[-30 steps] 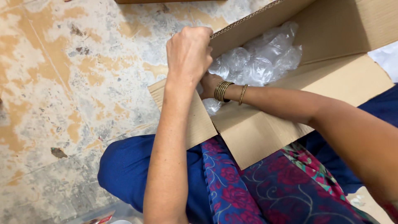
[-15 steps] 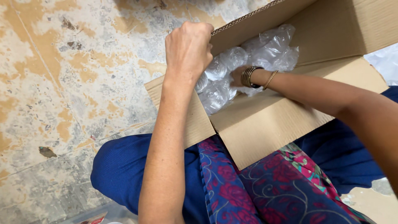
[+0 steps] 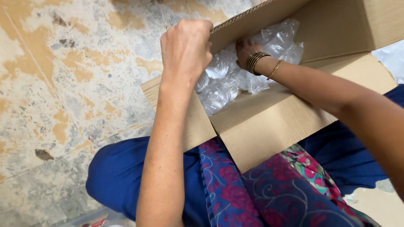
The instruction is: The person sits on the floor and packs plastic-wrapped items one at a time into an open cardboard box, arranging them inside. They also seal a closed cardboard box using a roll of tape before continuing to fill the open box.
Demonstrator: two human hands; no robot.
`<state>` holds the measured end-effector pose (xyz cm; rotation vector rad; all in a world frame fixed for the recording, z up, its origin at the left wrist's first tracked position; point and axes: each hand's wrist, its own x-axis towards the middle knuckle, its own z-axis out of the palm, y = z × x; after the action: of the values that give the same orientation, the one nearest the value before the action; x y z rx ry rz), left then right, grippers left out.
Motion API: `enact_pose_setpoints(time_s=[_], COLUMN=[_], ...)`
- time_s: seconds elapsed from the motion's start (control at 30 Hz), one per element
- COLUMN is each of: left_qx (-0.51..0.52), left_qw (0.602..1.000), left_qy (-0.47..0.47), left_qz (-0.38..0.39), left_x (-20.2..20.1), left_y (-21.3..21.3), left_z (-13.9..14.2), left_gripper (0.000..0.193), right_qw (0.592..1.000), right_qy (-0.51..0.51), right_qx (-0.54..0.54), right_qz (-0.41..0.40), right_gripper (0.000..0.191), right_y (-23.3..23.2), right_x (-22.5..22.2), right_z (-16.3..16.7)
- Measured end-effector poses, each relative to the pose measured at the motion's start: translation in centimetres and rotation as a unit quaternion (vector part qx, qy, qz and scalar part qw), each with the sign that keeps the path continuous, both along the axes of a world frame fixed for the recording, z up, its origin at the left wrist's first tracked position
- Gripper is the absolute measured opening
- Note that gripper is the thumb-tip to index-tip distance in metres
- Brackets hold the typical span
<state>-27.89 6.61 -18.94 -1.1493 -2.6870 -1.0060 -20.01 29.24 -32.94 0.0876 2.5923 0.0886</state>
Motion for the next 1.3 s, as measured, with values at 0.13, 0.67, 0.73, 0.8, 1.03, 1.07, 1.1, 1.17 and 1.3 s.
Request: enact_pose_setpoints(time_s=[0.13, 0.67, 0.73, 0.8, 1.03, 1.07, 1.1, 1.17, 1.3], left_qx=[-0.002, -0.003, -0.001, -0.004, -0.011, -0.008, -0.006, -0.008, -0.016], left_qw=[1.000, 1.000, 1.000, 1.000, 1.000, 1.000, 1.000, 1.000, 1.000], left_qy=[0.015, 0.015, 0.009, 0.012, -0.011, -0.010, -0.010, -0.004, -0.008], left_qz=[0.001, 0.000, -0.004, -0.004, 0.007, 0.006, -0.002, -0.011, -0.006], left_x=[0.1, 0.2, 0.1, 0.0, 0.2, 0.4, 0.5, 0.5, 0.4], left_y=[-0.1, -0.4, -0.4, -0.3, -0.1, -0.2, -0.3, -0.2, -0.1], left_z=[0.2, -0.2, 0.1, 0.5, 0.7, 0.6, 0.5, 0.3, 0.4], left_gripper=[0.017, 0.016, 0.015, 0.013, 0.016, 0.014, 0.012, 0.011, 0.012], right_qw=[0.992, 0.952, 0.953, 0.943, 0.994, 0.996, 0.997, 0.999, 0.997], right_qy=[0.002, -0.260, -0.267, -0.285, -0.066, -0.051, -0.037, -0.025, -0.069], right_qx=[-0.016, 0.128, 0.094, 0.110, 0.048, 0.047, 0.045, 0.028, 0.001], right_qz=[0.123, 0.102, 0.111, 0.135, -0.071, -0.056, -0.047, -0.027, -0.020], right_gripper=[0.093, 0.061, 0.058, 0.059, 0.057, 0.065, 0.076, 0.079, 0.053], right_y=[1.1, 1.4, 1.2, 0.9, 1.2, 1.4, 1.4, 1.4, 0.8], right_x=[0.1, 3.0, 3.2, 3.2, 1.9, 1.7, 1.6, 1.4, 1.1], right_z=[-0.8, -1.0, -0.8, -0.6, -0.7, -1.0, -1.2, -1.5, -1.7])
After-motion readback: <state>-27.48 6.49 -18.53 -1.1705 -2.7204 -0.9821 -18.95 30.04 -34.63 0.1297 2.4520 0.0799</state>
